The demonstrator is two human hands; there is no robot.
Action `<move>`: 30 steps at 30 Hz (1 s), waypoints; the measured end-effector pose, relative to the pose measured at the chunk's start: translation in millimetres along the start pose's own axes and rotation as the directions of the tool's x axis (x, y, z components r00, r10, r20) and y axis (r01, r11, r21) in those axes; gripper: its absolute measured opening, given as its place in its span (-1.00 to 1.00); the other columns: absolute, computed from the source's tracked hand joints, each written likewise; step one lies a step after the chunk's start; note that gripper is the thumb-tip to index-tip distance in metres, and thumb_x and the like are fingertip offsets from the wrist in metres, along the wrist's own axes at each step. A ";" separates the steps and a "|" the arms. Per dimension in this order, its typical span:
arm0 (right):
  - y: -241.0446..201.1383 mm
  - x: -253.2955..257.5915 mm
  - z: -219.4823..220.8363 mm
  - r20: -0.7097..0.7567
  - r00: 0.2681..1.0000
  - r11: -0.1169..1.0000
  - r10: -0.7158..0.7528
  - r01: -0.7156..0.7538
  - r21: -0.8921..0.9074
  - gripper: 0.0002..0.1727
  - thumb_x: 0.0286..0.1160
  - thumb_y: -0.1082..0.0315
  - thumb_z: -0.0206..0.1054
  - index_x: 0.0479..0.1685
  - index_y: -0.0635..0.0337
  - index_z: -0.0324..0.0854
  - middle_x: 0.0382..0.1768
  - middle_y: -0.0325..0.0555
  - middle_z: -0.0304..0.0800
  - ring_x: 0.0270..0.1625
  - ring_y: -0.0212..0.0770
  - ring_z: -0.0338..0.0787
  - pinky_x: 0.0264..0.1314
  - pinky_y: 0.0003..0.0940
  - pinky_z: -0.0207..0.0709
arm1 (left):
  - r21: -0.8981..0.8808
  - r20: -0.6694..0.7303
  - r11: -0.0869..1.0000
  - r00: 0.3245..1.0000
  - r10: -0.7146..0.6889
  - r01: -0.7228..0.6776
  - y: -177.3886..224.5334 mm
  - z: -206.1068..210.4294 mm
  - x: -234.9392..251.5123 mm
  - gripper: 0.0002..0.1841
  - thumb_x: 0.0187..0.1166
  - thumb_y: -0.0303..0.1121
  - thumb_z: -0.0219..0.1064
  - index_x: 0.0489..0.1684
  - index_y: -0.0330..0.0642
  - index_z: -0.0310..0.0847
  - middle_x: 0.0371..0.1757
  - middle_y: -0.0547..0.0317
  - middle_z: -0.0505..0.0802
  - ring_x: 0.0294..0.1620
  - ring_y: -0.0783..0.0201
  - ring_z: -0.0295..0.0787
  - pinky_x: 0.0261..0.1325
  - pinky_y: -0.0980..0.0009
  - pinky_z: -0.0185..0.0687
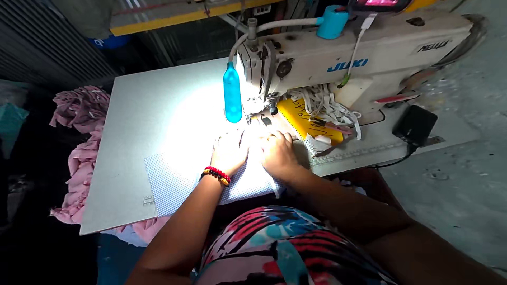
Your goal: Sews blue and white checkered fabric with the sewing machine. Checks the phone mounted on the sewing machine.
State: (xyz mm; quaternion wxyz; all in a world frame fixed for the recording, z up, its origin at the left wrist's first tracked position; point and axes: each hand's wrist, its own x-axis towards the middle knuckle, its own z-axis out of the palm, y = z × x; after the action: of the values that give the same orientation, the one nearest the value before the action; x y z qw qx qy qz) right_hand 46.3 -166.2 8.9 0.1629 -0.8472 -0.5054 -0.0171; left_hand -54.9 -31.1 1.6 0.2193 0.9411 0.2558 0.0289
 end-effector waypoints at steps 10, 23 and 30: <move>-12.8 -24.0 3.2 0.017 0.999 0.999 0.037 -0.037 0.016 -0.76 0.48 0.36 0.28 -0.16 0.30 0.83 -0.37 0.12 0.82 -0.17 0.13 0.86 -0.09 0.09 0.64 | -0.020 -0.029 0.999 0.999 -0.034 0.033 0.2 -4.3 23.3 -0.48 0.76 -0.08 0.03 0.68 0.09 0.51 0.62 0.08 0.64 0.69 -0.07 0.42 0.67 -0.18 0.21; -11.7 -30.8 5.5 0.056 0.998 1.000 0.023 -0.024 0.019 -0.75 0.49 0.33 0.24 -0.20 0.27 0.80 -0.43 0.09 0.77 -0.31 0.09 0.85 -0.31 0.01 0.65 | -0.002 -0.052 0.999 0.997 0.052 -0.052 -3.5 -1.6 18.7 -0.51 0.79 -0.15 0.04 0.66 0.03 0.53 0.62 0.11 0.64 0.62 -0.09 0.50 0.62 -0.21 0.26; -12.2 -32.0 4.6 0.062 0.998 1.000 0.025 -0.025 -0.002 -0.68 0.49 0.31 0.21 -0.02 0.23 0.85 -0.43 0.06 0.80 -0.32 0.07 0.86 -0.31 -0.01 0.66 | 0.032 -0.072 0.996 0.994 0.080 -0.078 -3.8 2.6 18.8 -0.51 0.75 -0.18 0.06 0.63 0.00 0.55 0.61 0.10 0.65 0.59 -0.08 0.52 0.54 -0.23 0.33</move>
State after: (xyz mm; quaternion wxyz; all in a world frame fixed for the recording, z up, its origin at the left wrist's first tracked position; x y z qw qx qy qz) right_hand 19.5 -186.8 1.5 0.1467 -0.8538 -0.4994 0.0107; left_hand -39.9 -19.9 -3.5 0.1946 0.9519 0.2267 0.0681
